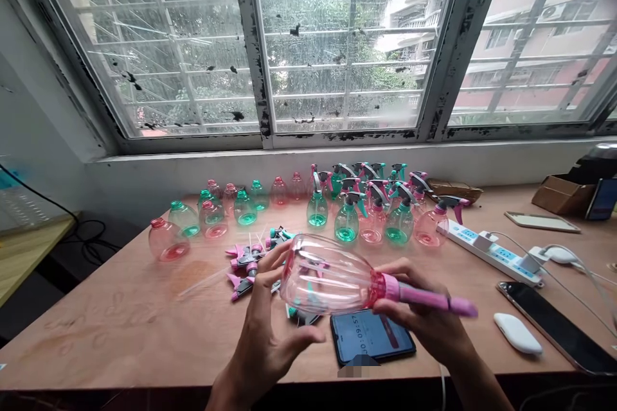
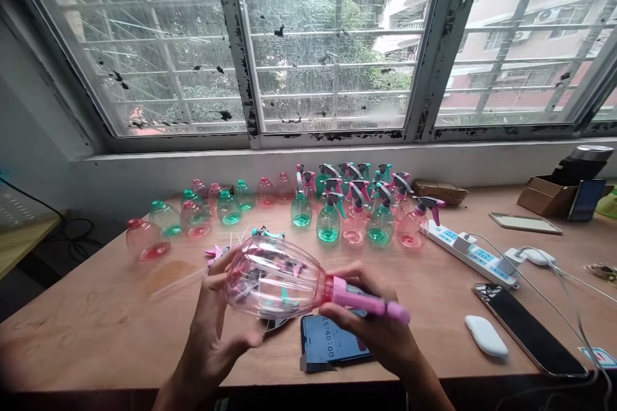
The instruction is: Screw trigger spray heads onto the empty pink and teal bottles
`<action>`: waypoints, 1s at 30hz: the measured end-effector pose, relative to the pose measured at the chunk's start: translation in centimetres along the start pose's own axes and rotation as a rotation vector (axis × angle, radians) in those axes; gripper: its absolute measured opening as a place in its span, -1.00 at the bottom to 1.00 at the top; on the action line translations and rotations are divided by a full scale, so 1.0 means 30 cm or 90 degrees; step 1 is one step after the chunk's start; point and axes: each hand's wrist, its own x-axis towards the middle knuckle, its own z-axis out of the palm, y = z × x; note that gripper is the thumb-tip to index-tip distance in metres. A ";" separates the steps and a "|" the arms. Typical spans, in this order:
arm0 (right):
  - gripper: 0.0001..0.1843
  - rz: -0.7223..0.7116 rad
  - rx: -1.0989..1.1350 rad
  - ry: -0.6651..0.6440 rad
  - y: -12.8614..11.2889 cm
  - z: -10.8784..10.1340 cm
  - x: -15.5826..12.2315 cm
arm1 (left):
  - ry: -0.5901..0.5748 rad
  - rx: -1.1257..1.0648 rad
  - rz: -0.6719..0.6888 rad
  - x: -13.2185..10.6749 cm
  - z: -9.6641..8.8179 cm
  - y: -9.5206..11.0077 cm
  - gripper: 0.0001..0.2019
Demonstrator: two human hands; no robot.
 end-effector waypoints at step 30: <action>-0.43 -0.068 -0.074 -0.053 0.082 0.067 -0.002 | 0.184 -0.096 0.002 -0.014 0.039 0.046 -0.42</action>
